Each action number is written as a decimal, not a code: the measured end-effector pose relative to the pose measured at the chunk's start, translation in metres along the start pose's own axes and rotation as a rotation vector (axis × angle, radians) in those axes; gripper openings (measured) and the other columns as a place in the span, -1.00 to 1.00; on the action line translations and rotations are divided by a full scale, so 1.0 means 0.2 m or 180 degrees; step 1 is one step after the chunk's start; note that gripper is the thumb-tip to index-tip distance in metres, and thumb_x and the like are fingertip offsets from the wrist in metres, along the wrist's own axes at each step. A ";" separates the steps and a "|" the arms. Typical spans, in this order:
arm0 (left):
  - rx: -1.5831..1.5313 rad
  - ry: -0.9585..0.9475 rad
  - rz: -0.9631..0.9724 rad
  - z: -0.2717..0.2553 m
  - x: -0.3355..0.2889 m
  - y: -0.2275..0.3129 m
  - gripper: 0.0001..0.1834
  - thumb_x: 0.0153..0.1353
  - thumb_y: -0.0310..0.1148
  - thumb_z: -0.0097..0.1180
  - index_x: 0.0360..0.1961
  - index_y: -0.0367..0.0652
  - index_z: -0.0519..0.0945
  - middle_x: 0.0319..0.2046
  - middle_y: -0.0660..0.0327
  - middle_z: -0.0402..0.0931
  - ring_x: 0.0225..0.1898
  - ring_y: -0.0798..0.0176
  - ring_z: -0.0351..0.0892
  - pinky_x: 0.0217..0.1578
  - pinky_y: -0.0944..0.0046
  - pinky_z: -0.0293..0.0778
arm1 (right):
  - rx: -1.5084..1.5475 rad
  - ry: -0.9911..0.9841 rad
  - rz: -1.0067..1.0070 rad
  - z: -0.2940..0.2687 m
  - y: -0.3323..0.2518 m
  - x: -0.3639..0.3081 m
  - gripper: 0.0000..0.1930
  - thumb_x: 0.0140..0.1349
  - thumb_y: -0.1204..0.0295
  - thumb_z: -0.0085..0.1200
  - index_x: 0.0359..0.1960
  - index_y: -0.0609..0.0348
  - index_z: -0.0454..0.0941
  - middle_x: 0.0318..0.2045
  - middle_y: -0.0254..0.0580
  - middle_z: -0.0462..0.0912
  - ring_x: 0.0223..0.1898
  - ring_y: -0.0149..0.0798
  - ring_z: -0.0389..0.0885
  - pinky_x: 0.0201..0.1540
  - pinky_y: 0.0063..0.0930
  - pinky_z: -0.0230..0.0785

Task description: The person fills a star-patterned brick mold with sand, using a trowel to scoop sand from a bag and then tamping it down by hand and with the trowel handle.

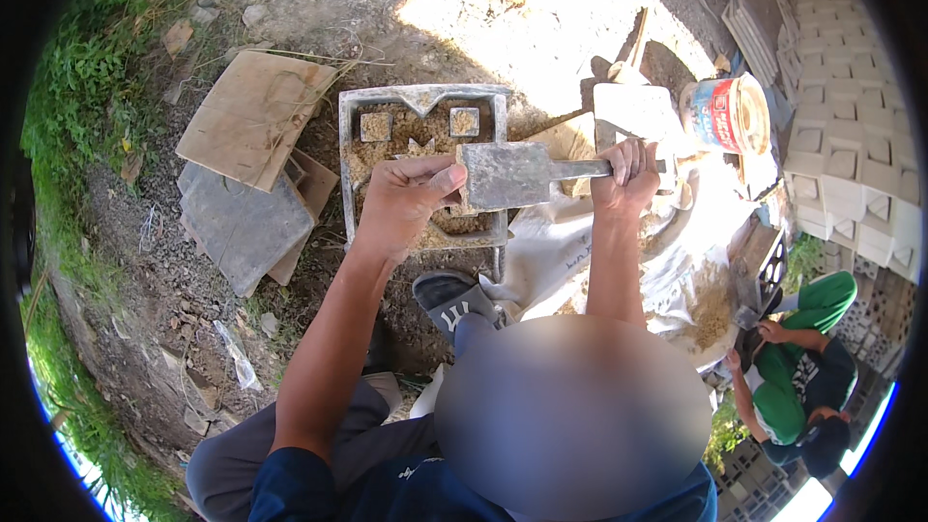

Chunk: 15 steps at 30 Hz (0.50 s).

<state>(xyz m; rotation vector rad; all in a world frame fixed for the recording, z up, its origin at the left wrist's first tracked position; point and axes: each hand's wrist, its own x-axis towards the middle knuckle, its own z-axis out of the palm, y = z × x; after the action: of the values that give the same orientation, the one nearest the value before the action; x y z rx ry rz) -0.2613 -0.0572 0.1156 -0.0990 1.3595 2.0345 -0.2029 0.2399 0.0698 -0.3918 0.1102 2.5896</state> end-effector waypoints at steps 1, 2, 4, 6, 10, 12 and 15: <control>-0.0238 0.0045 -0.0019 0.00 0.00 0.00 -0.74 0.24 -0.40 0.37 -0.11 -0.33 0.73 -0.37 0.24 0.66 -0.36 0.41 0.59 -0.29 0.33 0.55 | 0.0003 0.0038 0.0007 -0.02 0.00 0.01 -0.41 0.57 0.18 -0.25 -0.74 -0.06 0.03 -0.78 -0.47 -0.07 -0.78 -0.47 -0.11 -0.78 -0.61 -0.05; -0.0237 0.0036 -0.0023 0.00 0.00 -0.01 -0.74 0.24 -0.40 0.37 -0.11 -0.33 0.73 -0.37 0.24 0.66 -0.36 0.41 0.59 -0.29 0.33 0.55 | 0.0001 0.0053 0.0002 -0.03 0.00 0.01 -0.41 0.57 0.18 -0.25 -0.74 -0.06 0.03 -0.78 -0.47 -0.07 -0.78 -0.47 -0.11 -0.78 -0.61 -0.05; -0.0563 0.0129 -0.0180 0.00 0.02 -0.02 -0.79 0.30 -0.38 0.30 -0.14 -0.32 0.72 -0.36 0.22 0.67 -0.38 0.37 0.60 -0.31 0.32 0.57 | 0.0054 0.0095 -0.0006 -0.05 0.00 0.00 -0.41 0.57 0.18 -0.26 -0.74 -0.06 0.02 -0.78 -0.47 -0.07 -0.78 -0.47 -0.11 -0.78 -0.60 -0.04; -0.0739 0.0112 -0.0239 -0.01 0.03 -0.03 -0.81 0.33 -0.38 0.27 -0.16 -0.30 0.71 -0.36 0.21 0.67 -0.38 0.35 0.61 -0.30 0.31 0.59 | 0.0129 0.0120 0.0005 -0.06 0.01 0.00 -0.41 0.58 0.18 -0.27 -0.74 -0.07 0.02 -0.78 -0.47 -0.07 -0.78 -0.47 -0.10 -0.78 -0.60 -0.04; -0.0815 0.0175 -0.0363 -0.02 0.03 0.02 -0.84 0.38 -0.37 0.20 -0.20 -0.27 0.66 -0.37 0.19 0.65 -0.38 0.29 0.63 -0.29 0.27 0.62 | 0.0167 0.0114 -0.0088 -0.04 0.01 0.01 -0.41 0.57 0.17 -0.26 -0.74 -0.07 0.02 -0.78 -0.48 -0.06 -0.78 -0.47 -0.10 -0.79 -0.60 -0.03; -0.0635 0.0256 -0.0280 -0.03 0.02 0.07 -0.84 0.38 -0.37 0.19 -0.21 -0.27 0.67 -0.38 0.18 0.65 -0.38 0.29 0.64 -0.29 0.27 0.62 | 0.0121 -0.0024 -0.0168 0.00 -0.02 0.02 -0.42 0.56 0.18 -0.25 -0.74 -0.08 0.03 -0.79 -0.49 -0.06 -0.79 -0.48 -0.09 -0.79 -0.60 -0.04; -0.0223 0.0377 -0.0020 -0.11 0.04 0.07 -0.83 0.39 -0.38 0.18 -0.23 -0.29 0.67 -0.39 0.17 0.65 -0.39 0.29 0.64 -0.30 0.25 0.62 | 0.0102 -0.0070 -0.0230 0.05 -0.07 0.02 -0.43 0.55 0.20 -0.24 -0.75 -0.10 0.03 -0.79 -0.49 -0.07 -0.80 -0.48 -0.10 -0.79 -0.61 -0.05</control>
<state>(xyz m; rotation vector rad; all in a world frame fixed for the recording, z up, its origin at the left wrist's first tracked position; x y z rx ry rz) -0.2813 -0.0748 0.1143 -0.2581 1.3572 2.0999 -0.2029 0.2551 0.0777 -0.3491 0.1274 2.5170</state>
